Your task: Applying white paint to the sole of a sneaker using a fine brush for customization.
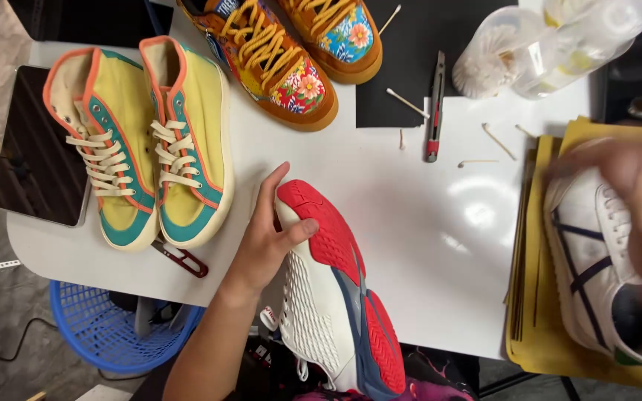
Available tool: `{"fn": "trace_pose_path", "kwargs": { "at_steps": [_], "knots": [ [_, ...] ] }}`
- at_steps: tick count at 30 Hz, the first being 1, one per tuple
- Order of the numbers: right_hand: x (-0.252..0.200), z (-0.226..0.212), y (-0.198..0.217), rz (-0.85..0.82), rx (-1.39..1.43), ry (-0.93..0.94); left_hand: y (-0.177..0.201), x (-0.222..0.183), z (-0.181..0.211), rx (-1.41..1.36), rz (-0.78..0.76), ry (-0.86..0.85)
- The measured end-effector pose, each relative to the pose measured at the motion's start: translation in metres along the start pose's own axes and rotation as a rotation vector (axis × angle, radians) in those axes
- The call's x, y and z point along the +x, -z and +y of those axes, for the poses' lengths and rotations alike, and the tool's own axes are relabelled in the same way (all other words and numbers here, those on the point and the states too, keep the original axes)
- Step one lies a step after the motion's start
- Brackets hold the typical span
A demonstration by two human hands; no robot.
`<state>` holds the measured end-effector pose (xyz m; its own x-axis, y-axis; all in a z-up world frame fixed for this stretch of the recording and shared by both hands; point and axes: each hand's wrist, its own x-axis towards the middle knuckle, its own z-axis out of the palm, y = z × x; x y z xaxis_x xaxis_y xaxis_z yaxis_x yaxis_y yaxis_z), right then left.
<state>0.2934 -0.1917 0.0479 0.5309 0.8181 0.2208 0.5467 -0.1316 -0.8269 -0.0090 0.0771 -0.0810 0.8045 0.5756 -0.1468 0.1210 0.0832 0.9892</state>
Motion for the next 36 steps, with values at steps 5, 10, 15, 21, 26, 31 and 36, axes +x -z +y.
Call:
{"fn": "trace_pose_path", "kwargs": {
  "at_steps": [5, 10, 15, 21, 26, 31, 36],
  "knots": [
    [-0.126, -0.032, -0.106, 0.129, 0.530, -0.104, 0.000, -0.016, 0.005, -0.643, -0.182, 0.021],
    [-0.146, -0.024, -0.180, 0.213, 0.858, 0.017, -0.004, -0.037, 0.006, -0.704, -0.207, 0.000],
    [-0.136, -0.042, -0.189, 0.034, 0.745, 0.157, -0.002, -0.049, 0.004, -0.767, -0.269, -0.011],
    [-0.135, -0.040, -0.199, -0.072, 0.614, 0.309, -0.005, -0.055, 0.010, -0.744, -0.272, -0.001],
    [-0.125, -0.044, -0.210, -0.041, 0.583, 0.410, -0.005, -0.060, 0.015, -0.645, -0.277, -0.046],
    [-0.109, -0.061, -0.203, -0.042, 0.491, 0.398, -0.005, -0.064, 0.020, -0.602, -0.269, -0.056],
    [-0.097, -0.070, -0.198, -0.036, 0.360, 0.441, -0.002, -0.063, 0.022, -0.541, -0.273, -0.064]
  ]
}}
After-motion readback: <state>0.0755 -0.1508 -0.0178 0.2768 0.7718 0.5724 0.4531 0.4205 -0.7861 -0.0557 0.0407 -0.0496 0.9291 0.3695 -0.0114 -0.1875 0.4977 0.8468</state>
